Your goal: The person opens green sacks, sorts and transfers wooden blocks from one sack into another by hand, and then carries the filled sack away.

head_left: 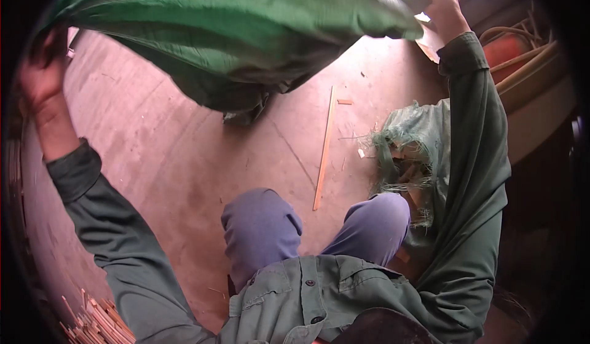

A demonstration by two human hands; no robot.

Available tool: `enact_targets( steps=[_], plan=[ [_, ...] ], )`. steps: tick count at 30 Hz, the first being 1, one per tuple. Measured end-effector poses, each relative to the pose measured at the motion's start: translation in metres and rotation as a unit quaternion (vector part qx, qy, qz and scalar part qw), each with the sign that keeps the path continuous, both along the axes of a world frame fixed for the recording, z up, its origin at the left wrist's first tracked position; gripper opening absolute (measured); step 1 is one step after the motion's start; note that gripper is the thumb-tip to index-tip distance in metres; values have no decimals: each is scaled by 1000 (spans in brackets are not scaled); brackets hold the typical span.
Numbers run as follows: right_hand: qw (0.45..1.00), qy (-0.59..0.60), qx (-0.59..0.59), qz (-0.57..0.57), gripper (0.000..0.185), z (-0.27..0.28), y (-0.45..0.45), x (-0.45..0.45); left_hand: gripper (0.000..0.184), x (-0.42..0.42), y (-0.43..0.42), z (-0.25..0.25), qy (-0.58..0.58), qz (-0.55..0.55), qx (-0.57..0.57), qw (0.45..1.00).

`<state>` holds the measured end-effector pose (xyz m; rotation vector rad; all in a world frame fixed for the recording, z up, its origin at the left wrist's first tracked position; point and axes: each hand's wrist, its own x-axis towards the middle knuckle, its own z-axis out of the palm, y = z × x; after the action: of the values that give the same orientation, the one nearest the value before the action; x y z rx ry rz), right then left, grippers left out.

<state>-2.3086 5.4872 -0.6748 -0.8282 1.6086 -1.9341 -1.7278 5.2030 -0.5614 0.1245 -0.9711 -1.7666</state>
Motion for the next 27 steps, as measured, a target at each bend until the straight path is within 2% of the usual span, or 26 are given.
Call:
enact_targets(
  steps=[1, 3, 4, 5, 6, 7, 8, 9, 10, 11, 13, 14, 15, 16, 17, 18, 19, 20, 21, 22, 23, 25, 26, 27],
  plan=[
    [998, -69, -11, -7, 25, 16, -2, -4, 28, 43, -35, 13, -5, -274, -91, 957],
    [988, -105, 104, -51, 25, 22, 17, 54, 29, 54, -26, 17, -59, -235, -76, 967],
    [984, -120, 120, -53, 27, 6, 29, 64, 21, 34, 5, 6, -119, -24, -30, 992],
    [980, -136, 136, -55, 30, -11, 40, 72, 22, 14, 36, -6, -210, 177, 38, 961],
    [979, -143, 133, -61, 31, -40, 50, 66, 25, 36, -3, -44, -231, 73, 39, 969],
    [972, -195, 127, -37, 32, -94, 63, 19, 24, 15, 28, -64, -280, 67, 35, 957],
    [970, -173, 168, -20, 34, -116, 80, 15, 22, 20, 4, -95, -180, -273, -6, 945],
    [988, -82, 126, 23, 18, -130, 104, 43, 20, 4, 25, -109, -234, -186, 38, 954],
    [987, -100, 104, 74, 19, -134, 147, 71, 23, -40, 97, -105, -339, 45, 77, 937],
    [977, -27, 205, 52, 32, -156, 191, 75, 18, -55, 111, -118, -378, 52, 48, 923],
    [880, 108, 459, 55, 22, -185, 298, 142, 26, -86, 141, -145, -454, 68, -11, 889],
    [924, 178, 324, 93, 19, -223, 351, 166, 31, -90, 143, -147, -462, -3, -69, 884],
    [929, 34, 342, 138, 16, -230, 401, 200, 32, -87, 118, -142, -462, -122, -129, 869],
    [872, -116, 438, 183, 15, -254, 455, 225, 33, -93, 100, -141, -457, -239, -188, 836],
    [869, -46, 470, 149, 26, -287, 504, 257, 33, -113, 111, -127, -525, -170, -267, 790],
    [821, -10, 563, 93, 30, -321, 558, 284, 33, -141, 148, -119, -532, -95, -351, 765],
    [745, 85, 659, 55, 46, -350, 607, 309, 33, -168, 184, -110, -540, -7, -425, 727],
    [698, 98, 709, 21, 55, -354, 633, 328, 30, -191, 208, -112, -513, 49, -478, 711],
    [656, 132, 742, 37, 61, -369, 654, 346, 47, -228, 252, -105, -380, 133, -644, 651],
    [610, 169, 772, 54, 67, -379, 669, 359, 46, -256, 283, -117, -319, 64, -601, 730],
    [605, 182, 774, 36, 69, -381, 670, 362, 46, -283, 314, -129, -251, -8, -551, 796],
    [596, 213, 774, 6, 72, -381, 662, 363, 29, -329, 399, -183, -306, -33, -679, 667],
    [624, 230, 746, -6, 78, -401, 672, 364, 31, -352, 441, -200, -320, -161, -675, 645],
    [628, 217, 747, -17, 77, -408, 673, 363, 29, -372, 468, -241, -385, -304, -594, 638]
  ],
)
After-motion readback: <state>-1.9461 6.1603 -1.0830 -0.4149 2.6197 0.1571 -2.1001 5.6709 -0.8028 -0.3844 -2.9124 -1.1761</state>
